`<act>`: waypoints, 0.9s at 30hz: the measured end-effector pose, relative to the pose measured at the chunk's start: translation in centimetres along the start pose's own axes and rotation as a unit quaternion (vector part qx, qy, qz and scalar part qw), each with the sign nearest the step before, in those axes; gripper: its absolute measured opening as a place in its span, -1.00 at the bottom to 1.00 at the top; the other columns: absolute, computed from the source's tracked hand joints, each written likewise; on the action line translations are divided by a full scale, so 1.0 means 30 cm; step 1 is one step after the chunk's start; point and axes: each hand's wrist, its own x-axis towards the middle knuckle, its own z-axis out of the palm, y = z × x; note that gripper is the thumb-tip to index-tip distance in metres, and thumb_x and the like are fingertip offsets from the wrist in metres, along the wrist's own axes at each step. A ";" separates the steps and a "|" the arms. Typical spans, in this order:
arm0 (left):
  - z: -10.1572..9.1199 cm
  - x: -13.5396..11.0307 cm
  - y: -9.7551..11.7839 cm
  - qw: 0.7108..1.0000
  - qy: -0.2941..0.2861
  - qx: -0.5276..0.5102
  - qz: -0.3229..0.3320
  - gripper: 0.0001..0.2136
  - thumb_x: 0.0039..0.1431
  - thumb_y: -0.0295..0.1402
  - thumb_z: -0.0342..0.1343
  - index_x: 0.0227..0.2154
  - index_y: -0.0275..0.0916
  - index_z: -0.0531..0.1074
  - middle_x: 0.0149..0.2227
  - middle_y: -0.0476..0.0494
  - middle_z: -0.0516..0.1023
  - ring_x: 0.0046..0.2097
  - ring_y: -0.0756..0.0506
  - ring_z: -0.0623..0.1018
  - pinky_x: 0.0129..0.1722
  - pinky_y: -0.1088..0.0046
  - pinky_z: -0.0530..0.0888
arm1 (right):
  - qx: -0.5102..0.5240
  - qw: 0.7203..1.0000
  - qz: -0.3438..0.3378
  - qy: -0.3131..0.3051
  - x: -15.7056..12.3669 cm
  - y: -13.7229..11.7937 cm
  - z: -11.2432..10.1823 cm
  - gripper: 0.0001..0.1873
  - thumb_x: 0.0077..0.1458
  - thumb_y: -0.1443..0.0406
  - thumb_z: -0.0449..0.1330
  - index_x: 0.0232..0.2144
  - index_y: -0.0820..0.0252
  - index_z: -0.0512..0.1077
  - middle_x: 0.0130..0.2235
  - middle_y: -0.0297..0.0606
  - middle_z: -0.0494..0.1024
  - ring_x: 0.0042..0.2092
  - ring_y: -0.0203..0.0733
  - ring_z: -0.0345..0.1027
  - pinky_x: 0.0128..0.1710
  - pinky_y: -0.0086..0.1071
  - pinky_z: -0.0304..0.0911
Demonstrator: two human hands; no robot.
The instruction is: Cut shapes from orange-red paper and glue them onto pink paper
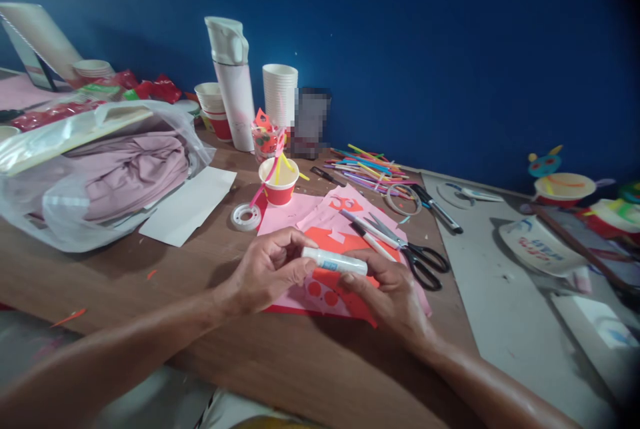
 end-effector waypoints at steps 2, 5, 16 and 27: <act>-0.004 -0.001 -0.003 1.000 -0.006 0.013 0.008 -0.86 0.03 -0.38 0.11 -0.34 -0.33 0.36 -0.56 0.03 0.38 -0.56 0.10 0.39 -0.57 0.63 0.37 | 0.027 0.999 0.003 -0.034 -0.003 0.005 0.001 -0.89 0.06 0.26 0.17 -0.36 0.15 0.47 -0.52 -0.39 0.50 -0.48 -0.31 0.36 -0.47 -0.50 0.27; -0.009 -0.003 -0.006 1.000 -0.011 0.025 0.013 -0.86 0.04 -0.38 0.10 -0.34 -0.33 0.35 -0.55 0.03 0.38 -0.57 0.10 0.39 -0.57 0.63 0.37 | 0.093 0.993 0.027 -0.071 -0.007 0.018 0.008 -0.82 0.10 0.21 0.14 -0.41 0.20 0.45 -0.53 -0.36 0.47 -0.49 -0.33 0.33 -0.47 -0.49 0.23; -0.017 -0.012 -0.025 0.990 -0.034 0.124 0.066 -0.88 0.03 -0.42 0.09 -0.34 -0.34 0.36 -0.44 -0.04 0.39 -0.47 0.08 0.37 -0.49 0.58 0.37 | 0.326 0.902 0.211 -0.187 -0.003 0.075 0.038 -0.43 0.21 -0.01 -0.17 -0.50 0.29 0.38 -0.74 -0.41 0.31 -0.75 -0.44 0.06 -0.71 -0.54 0.02; -0.013 0.015 -0.023 0.999 0.025 0.038 0.011 -0.84 -0.08 -0.44 0.16 -0.39 -0.34 0.35 -0.50 0.02 0.35 -0.50 0.09 0.35 -0.53 0.58 0.40 | 0.261 0.955 0.116 -0.083 0.035 0.038 0.004 -0.74 -0.01 0.16 0.25 -0.36 0.19 0.30 -0.47 -0.37 0.45 -0.44 -0.32 0.35 -0.42 -0.45 0.26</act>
